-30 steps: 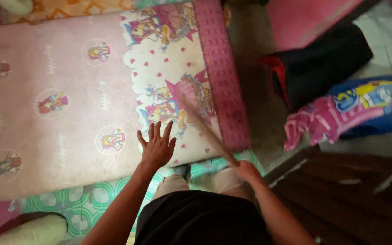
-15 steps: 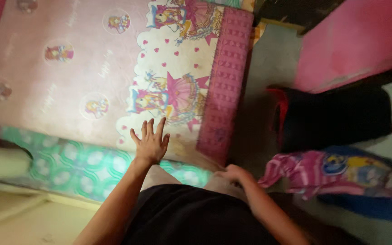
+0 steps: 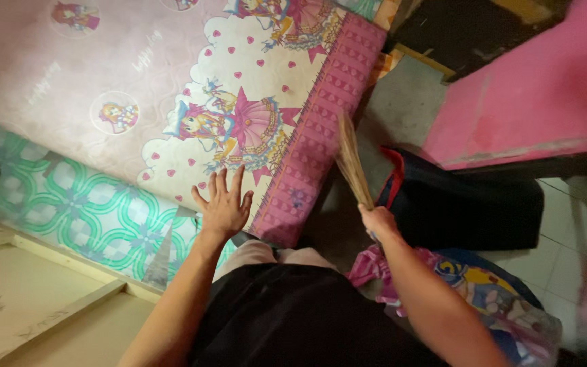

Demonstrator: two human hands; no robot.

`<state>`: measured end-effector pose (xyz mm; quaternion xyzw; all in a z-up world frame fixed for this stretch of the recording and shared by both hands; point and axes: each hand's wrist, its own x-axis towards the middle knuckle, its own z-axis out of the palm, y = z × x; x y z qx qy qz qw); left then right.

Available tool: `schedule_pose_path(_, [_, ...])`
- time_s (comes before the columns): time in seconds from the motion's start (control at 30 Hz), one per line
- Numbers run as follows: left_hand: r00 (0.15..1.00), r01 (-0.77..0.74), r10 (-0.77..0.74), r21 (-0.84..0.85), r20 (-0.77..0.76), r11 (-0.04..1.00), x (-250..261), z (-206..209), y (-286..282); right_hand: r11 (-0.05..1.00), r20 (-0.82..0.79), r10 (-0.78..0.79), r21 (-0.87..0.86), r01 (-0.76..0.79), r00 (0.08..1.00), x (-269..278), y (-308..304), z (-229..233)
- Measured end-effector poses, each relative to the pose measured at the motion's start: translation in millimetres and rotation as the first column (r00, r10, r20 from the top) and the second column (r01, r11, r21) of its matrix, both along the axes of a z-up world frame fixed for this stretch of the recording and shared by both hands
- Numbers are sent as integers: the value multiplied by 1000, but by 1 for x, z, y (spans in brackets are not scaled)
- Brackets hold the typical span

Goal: The person cleans a mattress by sweeping its surface and the surrounding floor area using a stick broom.

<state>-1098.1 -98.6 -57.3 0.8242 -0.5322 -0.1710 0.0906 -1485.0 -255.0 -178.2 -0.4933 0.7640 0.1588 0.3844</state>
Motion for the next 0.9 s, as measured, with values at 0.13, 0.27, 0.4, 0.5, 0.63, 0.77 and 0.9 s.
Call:
schedule_pose_path(0.13, [999, -36, 38, 52, -36, 998, 0, -13, 0, 896, 39, 388, 217, -386, 921, 57, 24, 36])
schedule_pose_path(0.27, [999, -33, 35, 58, -33, 998, 9, -20, 7, 663, 201, 652, 317, -678, 731, 121, 38, 78])
schedule_pose_path(0.4, [989, -145, 144, 42, 27, 989, 15, -15, 15, 659, 250, 675, 218, -720, 694, 131, 18, 74])
schedule_pose_path(0.5, [959, -284, 282, 94, 34, 954, 4, -9, 12, 718, 256, 691, -131, -684, 676, 110, -47, 52])
schedule_pose_path(0.63, [886, -463, 456, 109, 85, 880, -41, -3, -2, 816, 128, 578, -114, -567, 806, 46, -182, 18])
schedule_pose_path(0.77, [803, -596, 594, 99, 52, 797, -104, -3, -36, 904, 137, 427, -94, -418, 894, -18, -299, -26])
schedule_pose_path(0.9, [767, -639, 641, 110, 21, 761, -159, 2, -68, 938, 261, 279, 131, -320, 924, -26, -317, -61])
